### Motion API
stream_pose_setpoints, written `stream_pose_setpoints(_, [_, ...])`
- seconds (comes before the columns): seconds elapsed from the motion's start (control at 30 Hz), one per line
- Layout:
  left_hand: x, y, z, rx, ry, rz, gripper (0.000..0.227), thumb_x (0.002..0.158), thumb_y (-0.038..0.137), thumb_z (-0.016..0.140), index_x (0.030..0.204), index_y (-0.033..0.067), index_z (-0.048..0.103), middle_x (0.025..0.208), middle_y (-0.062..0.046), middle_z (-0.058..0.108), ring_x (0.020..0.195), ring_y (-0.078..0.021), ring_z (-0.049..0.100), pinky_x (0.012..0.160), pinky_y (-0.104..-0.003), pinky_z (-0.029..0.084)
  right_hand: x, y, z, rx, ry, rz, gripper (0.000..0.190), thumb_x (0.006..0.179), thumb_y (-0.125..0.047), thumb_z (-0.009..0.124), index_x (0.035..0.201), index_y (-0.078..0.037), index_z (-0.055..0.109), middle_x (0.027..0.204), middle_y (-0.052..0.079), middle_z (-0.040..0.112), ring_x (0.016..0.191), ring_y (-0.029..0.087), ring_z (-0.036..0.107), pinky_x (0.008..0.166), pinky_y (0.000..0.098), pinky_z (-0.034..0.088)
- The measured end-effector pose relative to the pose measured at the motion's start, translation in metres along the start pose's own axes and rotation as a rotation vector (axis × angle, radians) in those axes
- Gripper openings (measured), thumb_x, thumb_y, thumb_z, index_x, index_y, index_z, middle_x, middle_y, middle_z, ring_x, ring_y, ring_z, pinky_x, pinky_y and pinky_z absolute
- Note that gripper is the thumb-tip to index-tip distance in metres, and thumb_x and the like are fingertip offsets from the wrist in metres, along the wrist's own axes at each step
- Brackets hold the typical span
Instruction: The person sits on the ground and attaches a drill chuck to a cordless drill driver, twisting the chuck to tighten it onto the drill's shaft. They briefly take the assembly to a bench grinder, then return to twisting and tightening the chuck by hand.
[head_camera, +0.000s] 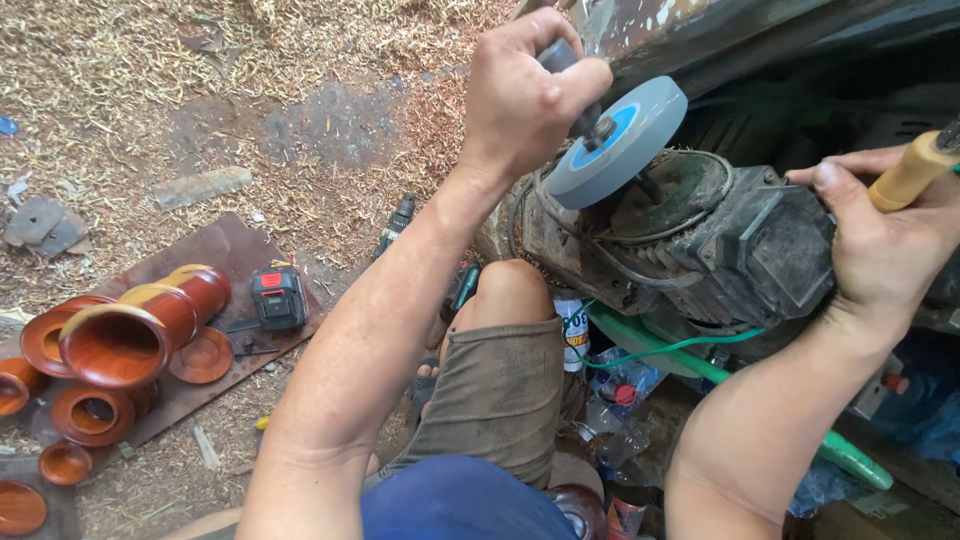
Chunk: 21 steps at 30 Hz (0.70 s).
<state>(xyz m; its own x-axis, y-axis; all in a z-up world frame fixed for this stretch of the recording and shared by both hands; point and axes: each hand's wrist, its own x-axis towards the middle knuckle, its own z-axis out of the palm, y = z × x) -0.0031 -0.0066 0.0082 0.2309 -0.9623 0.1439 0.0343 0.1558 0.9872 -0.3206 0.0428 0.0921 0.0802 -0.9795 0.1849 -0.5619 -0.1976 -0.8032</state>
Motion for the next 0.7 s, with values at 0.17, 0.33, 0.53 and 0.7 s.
stream_pose_setpoints(0.17, [0.002,-0.001,-0.001,-0.088,-0.032,-0.055,0.017,0.078,0.021,0.07,0.071,0.007,0.065,0.058,0.003,0.063,0.051,-0.0042,0.059,0.046,-0.024,0.046,0.005,-0.008,0.002,-0.003,0.005,0.027,0.008,0.105,0.01,0.071,0.103,0.009,0.063,0.098,0.015,0.069,0.09,0.023,0.074,0.089,0.0326,0.062])
stream_pose_setpoints(0.33, [-0.009,0.0,-0.019,-0.167,-0.034,-0.12,0.017,0.079,0.024,0.069,0.073,0.0078,0.066,0.064,0.001,0.066,0.055,-0.0049,0.063,0.048,-0.024,0.049,-0.013,-0.004,-0.009,-0.13,0.123,0.023,0.012,0.103,0.01,0.072,0.113,0.009,0.064,0.105,0.013,0.068,0.095,0.017,0.069,0.09,0.0271,0.056])
stream_pose_setpoints(0.53, [-0.043,0.032,-0.064,-0.524,0.046,-0.206,0.021,0.09,0.021,0.07,0.086,0.0002,0.071,0.075,-0.005,0.063,0.065,-0.0101,0.058,0.058,-0.027,0.044,-0.072,-0.038,-0.008,-0.075,0.267,0.165,0.039,0.098,0.0,0.077,0.132,0.0,0.055,0.106,0.002,0.057,0.087,0.007,0.055,0.083,0.0216,0.048])
stream_pose_setpoints(0.7, [-0.075,0.08,-0.097,-1.024,0.112,-0.52,0.02,0.088,0.021,0.065,0.088,0.0006,0.065,0.069,-0.007,0.06,0.043,-0.0142,0.05,0.035,-0.029,0.036,-0.094,-0.025,-0.011,-0.214,0.166,-0.031,0.028,0.101,0.006,0.078,0.122,0.005,0.059,0.124,0.01,0.06,0.103,0.014,0.06,0.092,0.0224,0.05])
